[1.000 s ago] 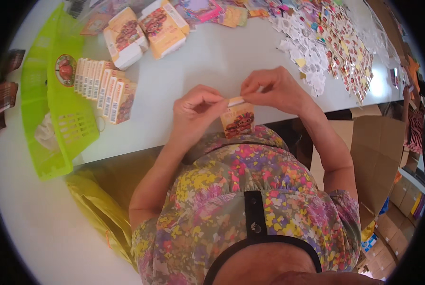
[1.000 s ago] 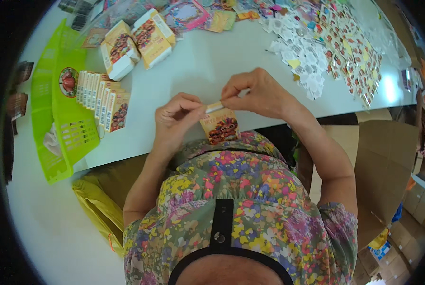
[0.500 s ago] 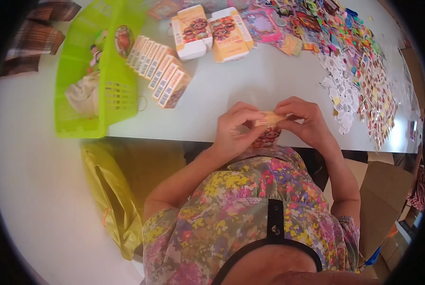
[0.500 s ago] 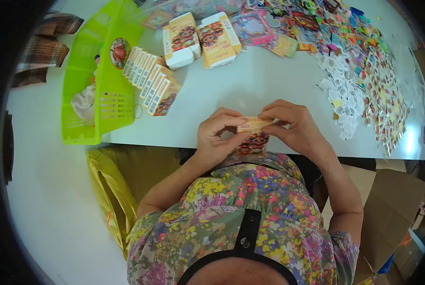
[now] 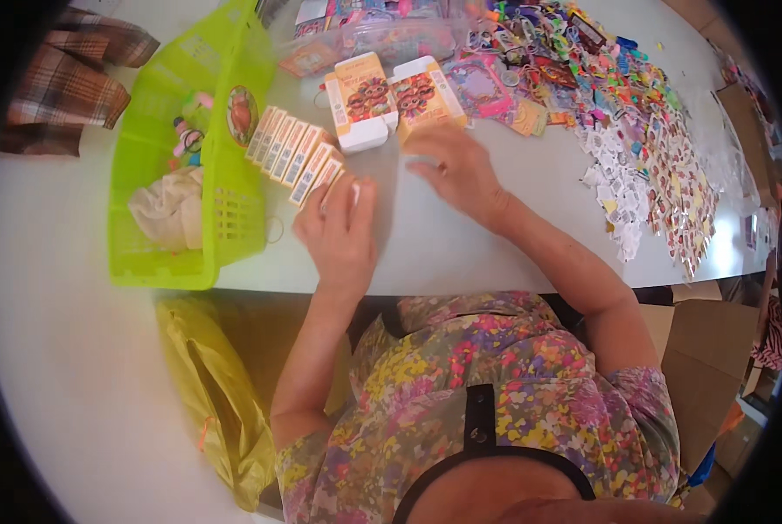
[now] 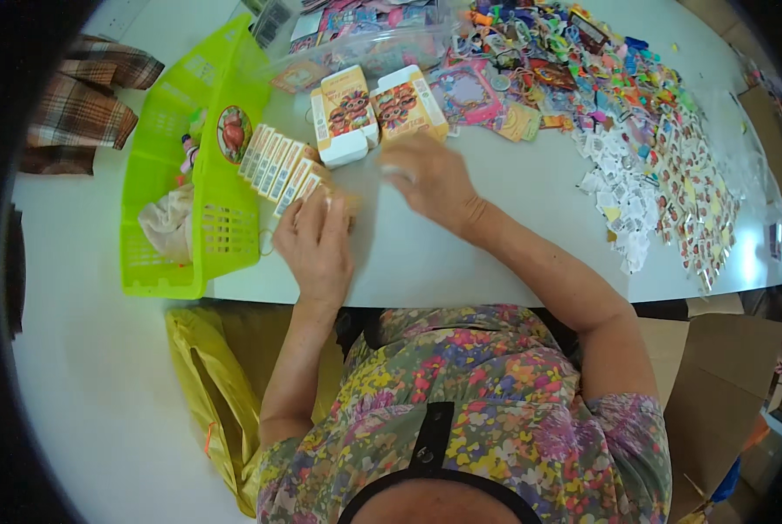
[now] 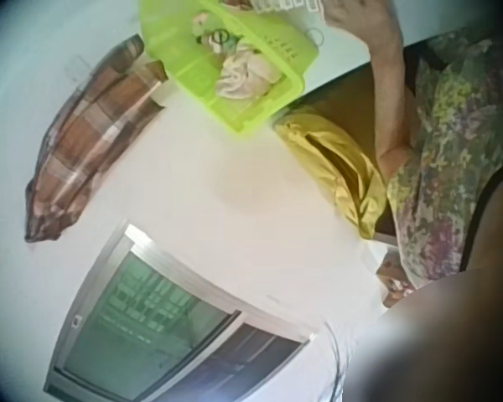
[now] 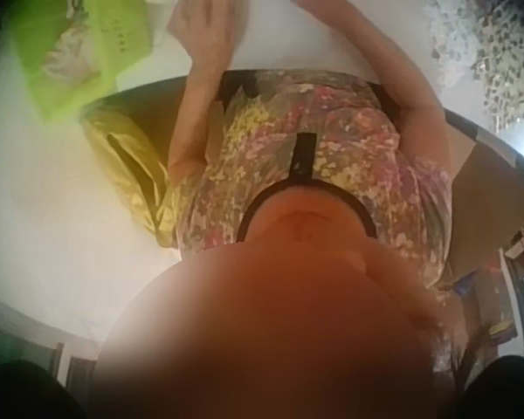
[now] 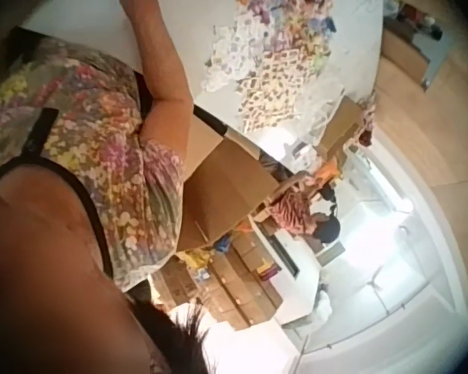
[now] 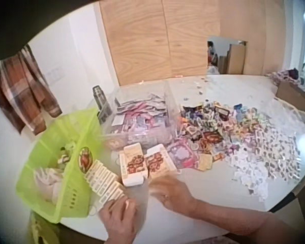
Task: Assembling small toy products by placing colorful components into containers and wrapping them with cardboard sleeves.
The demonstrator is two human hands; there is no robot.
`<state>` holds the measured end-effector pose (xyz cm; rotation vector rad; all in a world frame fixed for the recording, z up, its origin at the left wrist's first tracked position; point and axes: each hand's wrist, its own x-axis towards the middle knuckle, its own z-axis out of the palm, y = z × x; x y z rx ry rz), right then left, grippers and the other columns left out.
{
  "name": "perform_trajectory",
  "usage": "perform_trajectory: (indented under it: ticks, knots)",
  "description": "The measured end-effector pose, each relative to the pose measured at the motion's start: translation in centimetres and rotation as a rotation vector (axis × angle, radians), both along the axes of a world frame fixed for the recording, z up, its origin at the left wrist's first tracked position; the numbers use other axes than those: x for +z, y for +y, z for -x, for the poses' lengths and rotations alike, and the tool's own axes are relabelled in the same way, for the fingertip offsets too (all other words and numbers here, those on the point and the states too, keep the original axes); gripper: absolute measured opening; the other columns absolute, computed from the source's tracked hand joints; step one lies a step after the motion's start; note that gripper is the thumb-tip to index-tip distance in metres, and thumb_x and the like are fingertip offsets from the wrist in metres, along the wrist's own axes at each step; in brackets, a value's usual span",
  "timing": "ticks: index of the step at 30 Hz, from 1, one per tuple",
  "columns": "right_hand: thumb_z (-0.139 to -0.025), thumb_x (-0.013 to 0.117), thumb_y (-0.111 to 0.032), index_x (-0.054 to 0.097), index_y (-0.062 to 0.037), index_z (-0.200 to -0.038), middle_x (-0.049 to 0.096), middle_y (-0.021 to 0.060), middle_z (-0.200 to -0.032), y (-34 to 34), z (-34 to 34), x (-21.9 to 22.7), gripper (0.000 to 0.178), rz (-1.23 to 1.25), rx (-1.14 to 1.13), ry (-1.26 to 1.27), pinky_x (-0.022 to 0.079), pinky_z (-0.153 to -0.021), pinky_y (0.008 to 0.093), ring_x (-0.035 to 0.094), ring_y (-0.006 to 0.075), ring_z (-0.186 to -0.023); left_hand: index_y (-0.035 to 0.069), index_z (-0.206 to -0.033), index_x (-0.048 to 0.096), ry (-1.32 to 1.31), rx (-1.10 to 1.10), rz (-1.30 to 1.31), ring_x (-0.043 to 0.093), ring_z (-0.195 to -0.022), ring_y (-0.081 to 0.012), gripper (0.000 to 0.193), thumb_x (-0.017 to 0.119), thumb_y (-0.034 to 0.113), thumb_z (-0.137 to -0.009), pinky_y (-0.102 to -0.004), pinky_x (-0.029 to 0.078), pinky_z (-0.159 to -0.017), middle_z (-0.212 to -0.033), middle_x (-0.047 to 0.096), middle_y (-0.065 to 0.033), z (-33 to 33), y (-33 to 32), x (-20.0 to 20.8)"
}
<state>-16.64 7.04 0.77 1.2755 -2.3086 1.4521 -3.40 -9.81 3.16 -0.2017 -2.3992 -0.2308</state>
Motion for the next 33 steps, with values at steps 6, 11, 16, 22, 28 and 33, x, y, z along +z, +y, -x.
perform_trajectory:
  ticks: [6, 11, 16, 22, 28, 33]
  knots:
    - [-0.07, 0.079, -0.032, 0.066, -0.0033, -0.103, 0.061, 0.0079, -0.08, 1.1, 6.9, 0.2, 0.045, -0.165, -0.556, 0.101, 0.049, -0.072, 0.0364, 0.061, 0.0257, -0.082, 0.01, -0.118, 0.061, -0.003, 0.007, -0.044, 0.053, -0.104, -0.028, 0.043, 0.066, 0.003, -0.077, -0.0416, 0.036, -0.087, -0.119, 0.058, -0.0088, 0.5, -2.0, -1.6]
    - [-0.07, 0.079, -0.03, 0.065, -0.0042, -0.103, 0.065, 0.0077, -0.083, 2.1, 7.9, 0.4, 0.044, -0.314, -0.435, -0.374, 0.048, -0.068, 0.0365, 0.063, 0.023, -0.078, 0.014, -0.117, 0.062, -0.17, -0.031, 0.002, 0.051, -0.108, -0.0287, 0.041, 0.068, 0.009, -0.077, -0.0452, 0.033, -0.091, -0.122, 0.057, -0.0061, 0.9, -2.1, 0.3]
    - [-0.068, 0.08, -0.035, 0.065, -0.0042, -0.097, 0.066, 0.0057, -0.08, 2.7, 8.7, -1.6, 0.045, -0.149, -0.44, -0.384, 0.048, -0.066, 0.0357, 0.064, 0.0205, -0.075, 0.015, -0.125, 0.057, -0.254, 0.021, 0.142, 0.044, -0.118, -0.0296, 0.049, 0.07, 0.016, -0.077, -0.0486, 0.031, -0.095, -0.13, 0.051, -0.0072, 0.6, -0.9, 1.1]
    - [-0.066, 0.082, -0.033, 0.065, -0.005, -0.088, 0.066, 0.0069, -0.082, 1.4, 7.5, -0.7, 0.04, -0.261, -0.604, -0.322, 0.049, -0.067, 0.0346, 0.064, 0.0216, -0.076, 0.011, -0.133, 0.048, -0.285, 0.03, 0.098, 0.041, -0.123, -0.0306, 0.065, 0.074, 0.021, -0.074, -0.0494, 0.029, -0.098, -0.133, 0.048, -0.0102, 0.0, -0.9, 1.4]
    - [-0.067, 0.08, -0.03, 0.064, -0.0048, -0.081, 0.066, 0.0077, -0.081, 2.8, 9.2, -2.2, 0.033, -0.089, -0.478, -0.478, 0.048, -0.069, 0.0349, 0.064, 0.0219, -0.077, 0.008, -0.124, 0.056, -0.096, -0.052, -0.007, 0.049, -0.115, -0.033, 0.057, 0.077, 0.014, -0.071, -0.0453, 0.035, -0.094, -0.124, 0.055, -0.0115, -0.5, 0.7, 3.0]
    - [-0.074, 0.077, -0.019, 0.063, -0.002, -0.079, 0.065, 0.0041, -0.073, 3.6, 8.1, -1.1, 0.023, 0.094, -0.544, -0.304, 0.046, -0.061, 0.0273, 0.061, 0.0131, -0.067, 0.005, -0.105, 0.065, 0.134, -0.282, -0.236, 0.061, -0.098, -0.0318, 0.032, 0.073, 0.0, -0.074, -0.0373, 0.046, -0.083, -0.108, 0.063, -0.0126, -0.6, 5.2, 3.5]
